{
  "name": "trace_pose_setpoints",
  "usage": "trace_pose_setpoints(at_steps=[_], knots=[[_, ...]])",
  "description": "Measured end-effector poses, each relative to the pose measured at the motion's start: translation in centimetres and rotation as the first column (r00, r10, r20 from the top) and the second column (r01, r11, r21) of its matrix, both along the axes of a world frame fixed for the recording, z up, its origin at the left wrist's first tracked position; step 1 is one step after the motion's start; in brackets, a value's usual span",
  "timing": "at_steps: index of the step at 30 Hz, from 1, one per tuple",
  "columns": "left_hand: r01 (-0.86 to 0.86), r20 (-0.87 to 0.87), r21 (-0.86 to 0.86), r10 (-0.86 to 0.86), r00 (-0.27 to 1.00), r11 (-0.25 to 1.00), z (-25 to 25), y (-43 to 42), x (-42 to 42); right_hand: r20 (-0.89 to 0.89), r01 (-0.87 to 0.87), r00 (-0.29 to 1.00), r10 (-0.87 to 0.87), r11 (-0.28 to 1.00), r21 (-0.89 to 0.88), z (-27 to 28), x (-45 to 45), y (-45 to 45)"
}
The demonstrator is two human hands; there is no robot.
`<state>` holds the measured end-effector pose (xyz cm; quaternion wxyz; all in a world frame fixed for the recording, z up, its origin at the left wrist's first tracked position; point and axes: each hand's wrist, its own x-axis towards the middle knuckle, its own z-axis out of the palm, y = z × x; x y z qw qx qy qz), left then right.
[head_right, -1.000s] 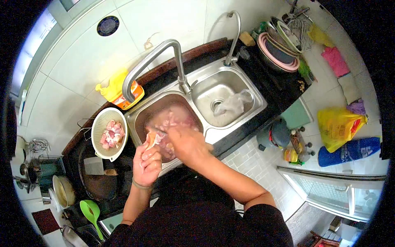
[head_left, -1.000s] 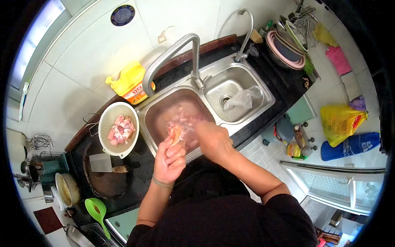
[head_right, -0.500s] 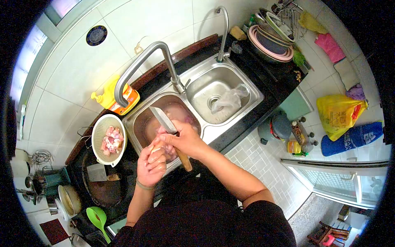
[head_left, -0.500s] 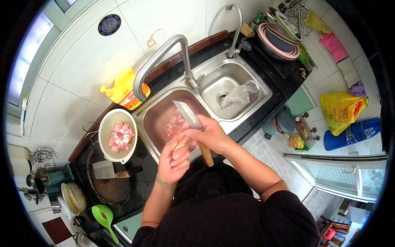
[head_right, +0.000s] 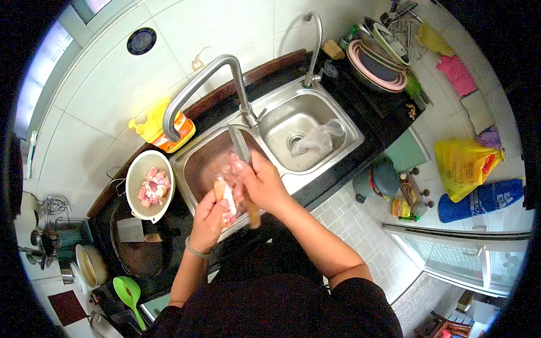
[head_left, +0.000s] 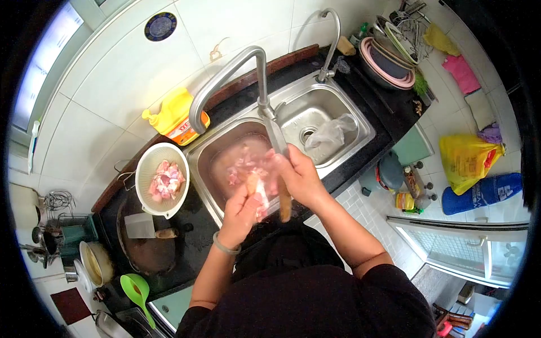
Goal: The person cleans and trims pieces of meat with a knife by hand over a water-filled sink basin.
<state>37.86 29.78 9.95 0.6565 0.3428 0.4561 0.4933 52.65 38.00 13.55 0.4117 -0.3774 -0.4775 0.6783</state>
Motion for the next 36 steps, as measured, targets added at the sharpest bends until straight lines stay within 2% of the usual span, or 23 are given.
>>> trace_pose_setpoints(at_steps=[1, 2, 3, 4, 5, 9, 11, 12, 14, 15, 17, 18, 20, 22, 24, 26, 28, 30, 32, 34, 36], knots=[[-0.006, 0.000, -0.001, 0.006, 1.000, 1.000, 0.0, -0.1, -0.1, 0.265, 0.005, 0.956, -0.130, 0.904, 0.427, -0.9, 0.3, 0.1], [-0.033, -0.011, 0.020, 0.033, 0.999, 0.999, 0.2, -0.1, -0.2, 0.265, 0.000, 0.956, -0.125, 0.905, 0.425, -1.1, 0.6, -0.3], [-0.059, -0.021, 0.041, 0.060, 0.998, 0.997, 0.5, -0.1, -0.3, 0.449, -0.177, 0.881, -0.148, 0.777, 0.604, -1.0, 0.8, -0.9], [-0.084, -0.032, 0.063, 0.086, 0.996, 0.994, 0.8, -0.1, -0.3, 0.599, -0.376, 0.770, -0.219, 0.604, 0.703, -1.0, 0.9, -1.5], [-0.096, 0.006, 0.060, 0.096, 0.995, 0.994, 1.3, 0.0, -0.2, 0.583, -0.408, 0.775, -0.244, 0.512, 0.756, -1.4, 0.7, -2.1], [-0.067, 0.088, -0.014, 0.068, 0.994, 0.998, 1.1, -0.2, -0.5, 0.654, -0.490, 0.703, -0.280, 0.477, 0.730, -0.8, 0.7, -2.3], [-0.055, 0.068, -0.020, 0.056, 0.996, 0.998, 1.6, -0.3, -0.4, 0.706, -0.457, 0.632, -0.320, 0.582, 0.673, -1.1, 1.2, -1.4], [-0.055, 0.067, -0.018, 0.056, 0.996, 0.998, 2.1, -0.3, -0.2, 0.705, -0.457, 0.632, -0.321, 0.580, 0.674, -1.1, 1.3, -1.4], [-0.142, -0.035, -0.001, 0.142, 0.989, 0.990, 3.1, -0.4, 0.5, 0.656, -0.363, 0.621, -0.430, 0.584, 0.726, -0.8, 1.4, -1.5], [-0.145, -0.034, -0.004, 0.145, 0.989, 0.989, 2.9, -0.5, 0.4, 0.595, -0.370, 0.682, -0.424, 0.502, 0.782, -0.2, 1.2, -2.0], [-0.108, -0.181, 0.106, 0.126, 0.975, 0.989, 2.4, -0.2, 0.0, 0.579, -0.358, 0.702, -0.415, 0.497, 0.791, -0.3, 0.3, -2.7], [-0.104, -0.181, 0.107, 0.123, 0.976, 0.989, 2.2, -0.2, 0.1, 0.559, -0.344, 0.721, -0.410, 0.490, 0.801, -0.3, 0.1, -2.8], [-0.151, -0.139, 0.042, 0.156, 0.978, 0.988, 2.1, -0.3, 0.3, 0.568, -0.331, 0.724, -0.392, 0.525, 0.784, -1.1, 0.6, -2.0], [-0.150, -0.103, 0.041, 0.154, 0.983, 0.988, 2.6, -0.3, 0.2, 0.647, -0.332, 0.632, -0.427, 0.605, 0.724, -1.0, 1.1, -1.4], [-0.155, -0.063, 0.028, 0.157, 0.986, 0.987, 2.5, -0.5, 0.0, 0.677, -0.383, 0.613, -0.408, 0.596, 0.706, -0.5, 1.2, -2.0], [-0.106, -0.091, 0.026, 0.108, 0.990, 0.994, 1.9, -0.4, -0.5, 0.519, -0.356, 0.759, -0.392, 0.418, 0.836, -0.3, 0.6, -2.7], [-0.094, -0.094, 0.055, 0.099, 0.991, 0.994, 2.2, -0.2, -0.3, 0.524, -0.369, 0.764, -0.377, 0.411, 0.834, -0.2, 0.5, -2.7], [-0.085, -0.095, 0.082, 0.093, 0.991, 0.993, 2.6, -0.3, -0.1, 0.656, -0.405, 0.651, -0.382, 0.557, 0.725, -1.0, 0.7, -2.2], [-0.145, -0.006, -0.011, 0.145, 0.989, 0.989, 3.0, -0.1, -0.1, 0.617, -0.347, 0.682, -0.393, 0.570, 0.745, -2.0, 1.0, -1.2], [-0.111, 0.045, -0.018, 0.111, 0.993, 0.994, 2.9, -0.1, -0.5, 0.702, -0.283, 0.595, -0.390, 0.716, 0.638, -1.3, 1.8, -0.9], [-0.079, 0.096, -0.020, 0.080, 0.992, 0.997, 2.7, -0.1, -0.5, 0.683, -0.241, 0.627, -0.376, 0.740, 0.628, -1.0, 2.0, -0.9]])
